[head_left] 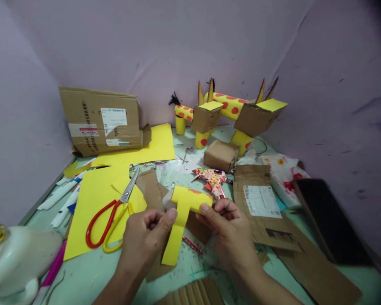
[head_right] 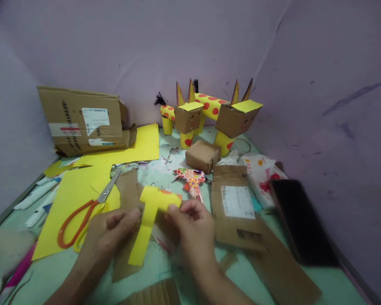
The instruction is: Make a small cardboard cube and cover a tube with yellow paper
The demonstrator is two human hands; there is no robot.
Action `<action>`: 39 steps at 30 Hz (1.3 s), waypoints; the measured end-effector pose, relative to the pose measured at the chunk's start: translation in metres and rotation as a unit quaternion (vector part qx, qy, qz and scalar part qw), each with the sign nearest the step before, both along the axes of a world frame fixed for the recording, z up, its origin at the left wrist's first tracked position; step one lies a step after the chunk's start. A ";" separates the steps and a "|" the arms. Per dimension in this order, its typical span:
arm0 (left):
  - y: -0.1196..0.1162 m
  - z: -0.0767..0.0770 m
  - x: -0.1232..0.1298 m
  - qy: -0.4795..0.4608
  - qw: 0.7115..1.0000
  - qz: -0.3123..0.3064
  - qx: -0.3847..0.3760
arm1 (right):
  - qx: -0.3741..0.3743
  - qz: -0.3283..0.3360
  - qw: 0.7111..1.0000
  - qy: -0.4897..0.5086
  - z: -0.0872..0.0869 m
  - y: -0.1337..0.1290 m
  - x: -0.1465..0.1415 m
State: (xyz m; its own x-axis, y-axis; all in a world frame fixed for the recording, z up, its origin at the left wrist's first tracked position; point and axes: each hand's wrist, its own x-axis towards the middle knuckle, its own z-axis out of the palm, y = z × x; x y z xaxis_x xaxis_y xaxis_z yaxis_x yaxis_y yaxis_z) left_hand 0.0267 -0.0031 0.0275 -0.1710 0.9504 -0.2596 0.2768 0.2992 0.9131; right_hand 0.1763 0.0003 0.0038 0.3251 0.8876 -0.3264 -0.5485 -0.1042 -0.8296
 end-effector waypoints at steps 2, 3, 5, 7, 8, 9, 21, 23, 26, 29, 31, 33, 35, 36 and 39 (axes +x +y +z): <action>0.001 -0.003 0.002 0.021 0.999 -0.026 0.002 | -0.005 0.001 1.000 0.016 0.001 0.001 0.000; 0.002 -0.005 0.004 0.029 0.999 -0.041 0.003 | -0.006 0.003 1.000 0.020 0.002 0.001 0.000; 0.004 -0.007 0.006 0.031 0.998 -0.055 -0.003 | -0.006 0.004 1.000 0.028 0.003 0.001 0.000; 0.006 -0.006 0.005 0.033 0.998 -0.050 -0.013 | -0.016 -0.001 0.999 0.042 0.005 0.002 0.000; 0.006 -0.005 0.005 0.036 0.998 -0.043 -0.014 | -0.024 -0.005 0.998 0.050 0.006 0.002 0.001; 0.006 -0.004 0.004 0.039 0.998 -0.037 -0.013 | -0.034 -0.007 0.998 0.057 0.008 0.003 0.001; 0.010 0.003 0.004 0.116 0.989 -0.045 0.073 | -0.060 -0.001 0.994 0.090 0.015 0.006 0.004; 0.010 0.002 0.004 0.118 0.988 -0.049 0.083 | -0.061 0.004 0.994 0.093 0.016 0.006 0.004; 0.009 0.001 0.003 0.125 0.988 -0.047 0.079 | -0.065 0.013 0.993 0.098 0.016 0.005 0.005; 0.009 0.001 0.002 0.134 0.987 -0.047 0.073 | -0.069 0.020 0.992 0.103 0.017 0.005 0.005; 0.008 0.000 0.001 0.143 0.985 -0.047 0.078 | -0.073 0.022 0.991 0.108 0.017 0.005 0.006; 0.008 -0.001 0.001 0.162 0.982 -0.046 0.088 | -0.078 0.028 0.990 0.115 0.016 0.006 0.007; 0.007 -0.003 0.000 0.194 0.976 -0.037 0.094 | -0.085 0.039 0.988 0.124 0.016 0.007 0.008; 0.006 -0.005 0.000 0.216 0.971 -0.028 0.102 | -0.090 0.046 0.987 0.128 0.016 0.007 0.008; 0.006 -0.007 -0.003 0.253 0.947 -0.035 0.195 | -0.106 0.075 0.982 0.139 0.017 0.009 0.012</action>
